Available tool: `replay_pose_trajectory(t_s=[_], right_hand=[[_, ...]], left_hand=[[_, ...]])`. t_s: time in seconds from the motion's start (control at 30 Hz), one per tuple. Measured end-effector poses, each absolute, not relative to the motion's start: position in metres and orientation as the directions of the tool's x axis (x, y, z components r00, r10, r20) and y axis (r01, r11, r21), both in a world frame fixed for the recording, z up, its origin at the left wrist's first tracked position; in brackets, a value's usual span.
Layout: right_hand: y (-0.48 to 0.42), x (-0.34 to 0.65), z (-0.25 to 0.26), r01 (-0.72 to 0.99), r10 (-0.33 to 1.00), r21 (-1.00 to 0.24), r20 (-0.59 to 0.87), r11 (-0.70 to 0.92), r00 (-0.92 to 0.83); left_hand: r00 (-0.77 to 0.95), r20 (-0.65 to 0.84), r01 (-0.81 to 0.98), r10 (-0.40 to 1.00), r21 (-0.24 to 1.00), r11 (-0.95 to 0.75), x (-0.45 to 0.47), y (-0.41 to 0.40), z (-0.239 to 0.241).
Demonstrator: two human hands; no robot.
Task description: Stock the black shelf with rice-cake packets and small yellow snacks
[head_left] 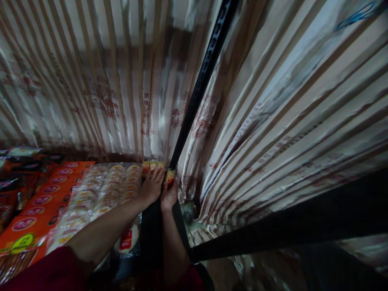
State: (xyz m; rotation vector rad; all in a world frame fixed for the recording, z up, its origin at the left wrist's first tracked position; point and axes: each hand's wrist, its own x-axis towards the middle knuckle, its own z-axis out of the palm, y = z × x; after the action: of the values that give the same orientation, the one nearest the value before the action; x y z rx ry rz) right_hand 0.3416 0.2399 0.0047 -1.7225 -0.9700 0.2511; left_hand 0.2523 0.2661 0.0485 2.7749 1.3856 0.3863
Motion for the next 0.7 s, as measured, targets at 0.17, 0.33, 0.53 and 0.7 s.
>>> replay_pose_trajectory(t_s=[0.17,0.33,0.53,0.7], right_hand=[[0.244,0.344,-0.001,0.485,0.701,-0.871,0.302,-0.072,0.647],[0.251,0.345,-0.005,0.519,0.679,-0.853,0.345,-0.062,0.648],[0.262,0.344,-0.007,0.541,0.648,-0.838,0.375,-0.069,0.663],[0.269,0.345,-0.007,0.543,0.648,-0.836,0.367,-0.086,0.667]], left_hand=[[0.634,0.23,0.749,0.739,0.057,-0.66,0.26,0.279,0.046],[0.636,0.23,0.756,0.737,0.003,-0.654,0.256,0.288,0.042],[0.643,0.191,0.761,0.741,-0.056,-0.646,0.252,0.292,0.039],[0.657,0.201,0.749,0.726,-0.064,-0.66,0.25,0.292,0.04]])
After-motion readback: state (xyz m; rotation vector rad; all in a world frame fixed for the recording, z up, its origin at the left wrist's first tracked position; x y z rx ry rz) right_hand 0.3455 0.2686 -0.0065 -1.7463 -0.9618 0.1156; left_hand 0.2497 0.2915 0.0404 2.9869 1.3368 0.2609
